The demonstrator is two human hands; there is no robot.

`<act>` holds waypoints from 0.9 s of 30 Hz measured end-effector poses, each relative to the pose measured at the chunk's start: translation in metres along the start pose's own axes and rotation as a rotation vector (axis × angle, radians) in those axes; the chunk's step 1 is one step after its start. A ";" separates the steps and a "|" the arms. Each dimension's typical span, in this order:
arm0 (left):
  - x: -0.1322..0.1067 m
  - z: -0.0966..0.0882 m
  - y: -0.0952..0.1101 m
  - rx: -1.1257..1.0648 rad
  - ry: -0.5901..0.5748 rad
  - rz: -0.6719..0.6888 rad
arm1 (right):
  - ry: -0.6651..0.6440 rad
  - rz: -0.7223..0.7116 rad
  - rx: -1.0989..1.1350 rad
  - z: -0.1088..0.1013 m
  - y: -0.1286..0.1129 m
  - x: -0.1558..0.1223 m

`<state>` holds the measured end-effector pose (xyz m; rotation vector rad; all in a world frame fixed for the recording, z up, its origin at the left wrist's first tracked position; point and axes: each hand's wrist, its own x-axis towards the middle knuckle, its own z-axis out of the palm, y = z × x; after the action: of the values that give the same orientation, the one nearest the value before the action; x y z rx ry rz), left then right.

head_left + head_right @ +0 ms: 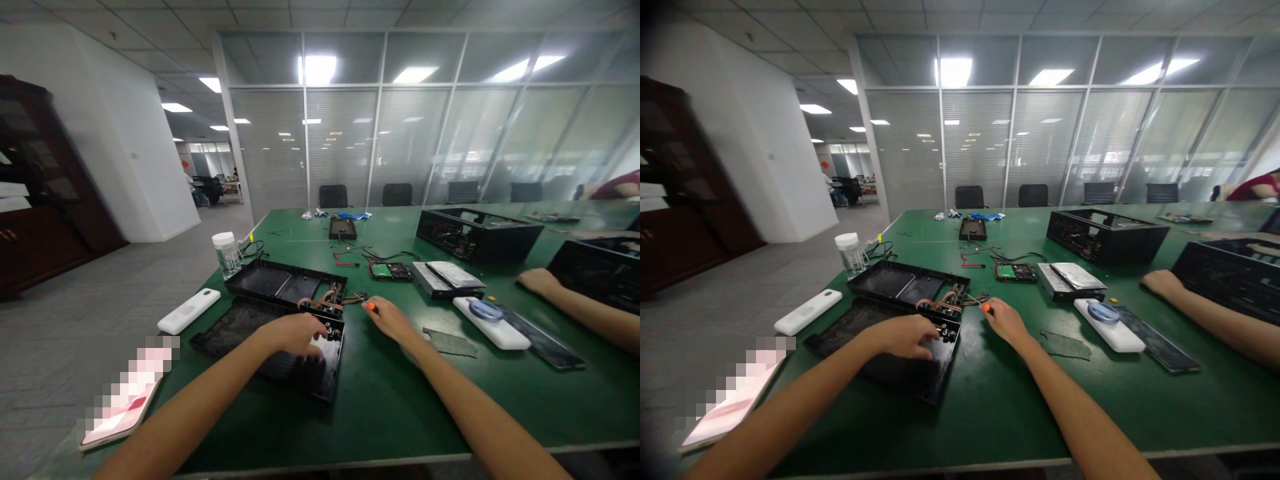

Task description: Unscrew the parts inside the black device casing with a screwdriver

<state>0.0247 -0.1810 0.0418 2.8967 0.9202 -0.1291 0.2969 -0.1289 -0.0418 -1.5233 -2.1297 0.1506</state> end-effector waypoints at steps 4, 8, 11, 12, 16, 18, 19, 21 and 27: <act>0.037 0.025 -0.013 0.207 0.239 0.199 | 0.038 0.120 -0.052 0.005 0.006 0.002; 0.038 0.044 -0.020 0.217 0.354 0.270 | 0.102 0.185 -0.067 0.004 0.027 0.007; 0.036 0.049 -0.019 0.228 0.351 0.271 | 0.103 0.209 -0.056 0.004 0.035 0.009; 0.037 0.051 -0.019 0.229 0.337 0.268 | 0.096 0.215 -0.056 0.004 0.034 0.009; 0.042 0.054 -0.019 0.183 0.325 0.240 | 0.075 0.211 -0.047 0.005 0.027 0.007; 0.042 0.054 -0.021 0.154 0.328 0.244 | 0.078 0.209 -0.038 0.005 0.024 0.006; 0.042 0.054 -0.022 0.146 0.326 0.250 | 0.079 0.210 -0.034 0.005 0.024 0.006; 0.041 0.053 -0.023 0.144 0.321 0.267 | 0.075 0.214 -0.026 0.005 0.023 0.006; 0.048 0.055 -0.020 0.143 0.399 0.274 | 0.047 0.209 0.013 0.004 0.025 0.007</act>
<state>0.0498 -0.1442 -0.0194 3.2102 0.5619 0.4346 0.3144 -0.1129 -0.0522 -1.7225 -1.9266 0.1986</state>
